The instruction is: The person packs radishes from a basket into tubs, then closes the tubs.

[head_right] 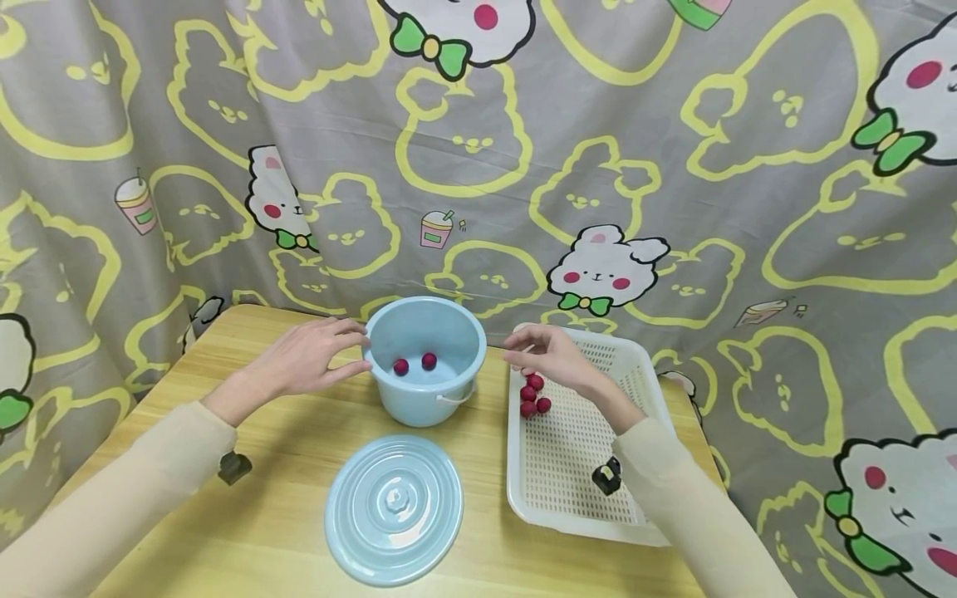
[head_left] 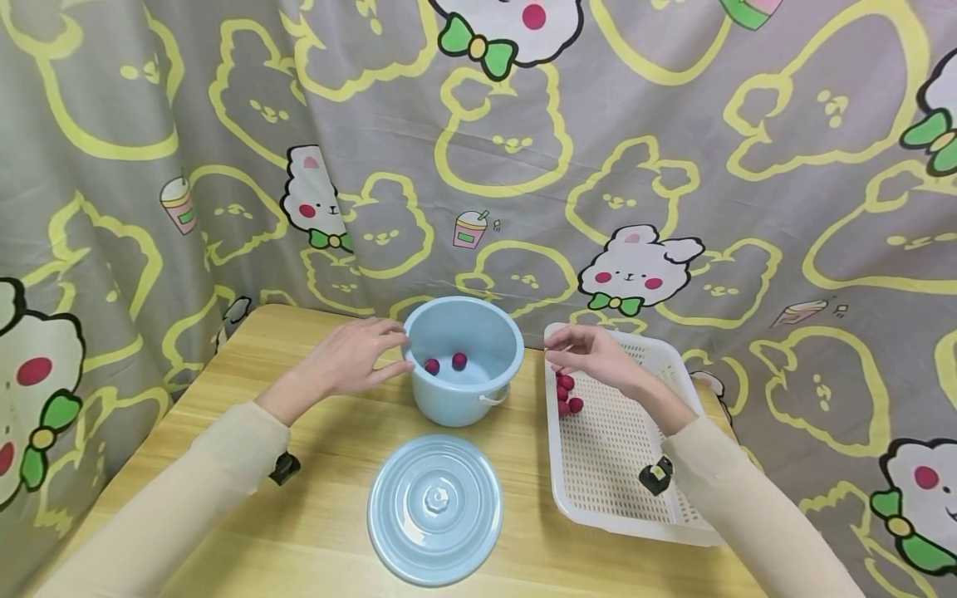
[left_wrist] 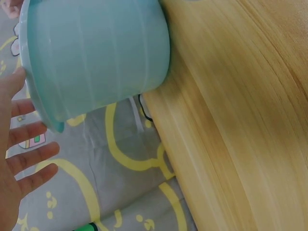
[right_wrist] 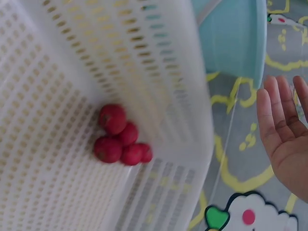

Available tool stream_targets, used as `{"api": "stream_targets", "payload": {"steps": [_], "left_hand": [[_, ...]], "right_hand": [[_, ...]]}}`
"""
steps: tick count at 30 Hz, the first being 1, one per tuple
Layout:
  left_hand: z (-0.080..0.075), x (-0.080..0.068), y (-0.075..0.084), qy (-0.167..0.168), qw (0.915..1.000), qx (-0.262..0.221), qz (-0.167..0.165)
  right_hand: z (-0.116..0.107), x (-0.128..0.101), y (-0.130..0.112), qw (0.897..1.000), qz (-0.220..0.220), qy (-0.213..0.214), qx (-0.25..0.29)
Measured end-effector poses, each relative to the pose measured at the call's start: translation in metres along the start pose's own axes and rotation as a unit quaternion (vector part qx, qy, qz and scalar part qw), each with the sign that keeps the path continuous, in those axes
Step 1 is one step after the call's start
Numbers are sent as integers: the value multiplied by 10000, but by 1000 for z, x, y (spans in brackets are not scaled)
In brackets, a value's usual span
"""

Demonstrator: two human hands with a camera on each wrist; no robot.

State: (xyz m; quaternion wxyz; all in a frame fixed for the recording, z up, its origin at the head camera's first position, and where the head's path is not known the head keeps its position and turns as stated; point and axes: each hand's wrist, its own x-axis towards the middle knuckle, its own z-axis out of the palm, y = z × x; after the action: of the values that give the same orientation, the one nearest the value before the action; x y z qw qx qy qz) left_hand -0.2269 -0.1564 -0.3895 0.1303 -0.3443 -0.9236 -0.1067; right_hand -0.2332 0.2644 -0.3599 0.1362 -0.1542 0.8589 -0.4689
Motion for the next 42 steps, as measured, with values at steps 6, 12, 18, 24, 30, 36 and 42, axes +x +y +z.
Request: {"api": "stream_targets", "payload": {"steps": [6, 12, 18, 24, 30, 36, 42], "left_hand": [[-1, 0, 0, -18, 10000, 10, -6], [-1, 0, 1, -84, 10000, 13, -38], [-1, 0, 1, -91, 9999, 12, -58], [0, 1, 0, -73, 10000, 16, -29], [0, 2, -1, -34, 10000, 15, -8], [-1, 1, 0, -17, 10000, -11, 12], [0, 0, 0, -30, 10000, 10, 6]], "right_hand": [[-11, -6, 20, 9999, 74, 10, -110], [-17, -12, 41, 9990, 358, -28, -249], [-19, -14, 64, 9980, 583, -54, -234], [-21, -15, 83, 9964, 804, -126, -243], [-25, -11, 99, 9950, 966, -112, -215], [-26, -7, 111, 9904, 1325, -211, -345], [-25, -3, 122, 9881, 1489, -181, -348]]}}
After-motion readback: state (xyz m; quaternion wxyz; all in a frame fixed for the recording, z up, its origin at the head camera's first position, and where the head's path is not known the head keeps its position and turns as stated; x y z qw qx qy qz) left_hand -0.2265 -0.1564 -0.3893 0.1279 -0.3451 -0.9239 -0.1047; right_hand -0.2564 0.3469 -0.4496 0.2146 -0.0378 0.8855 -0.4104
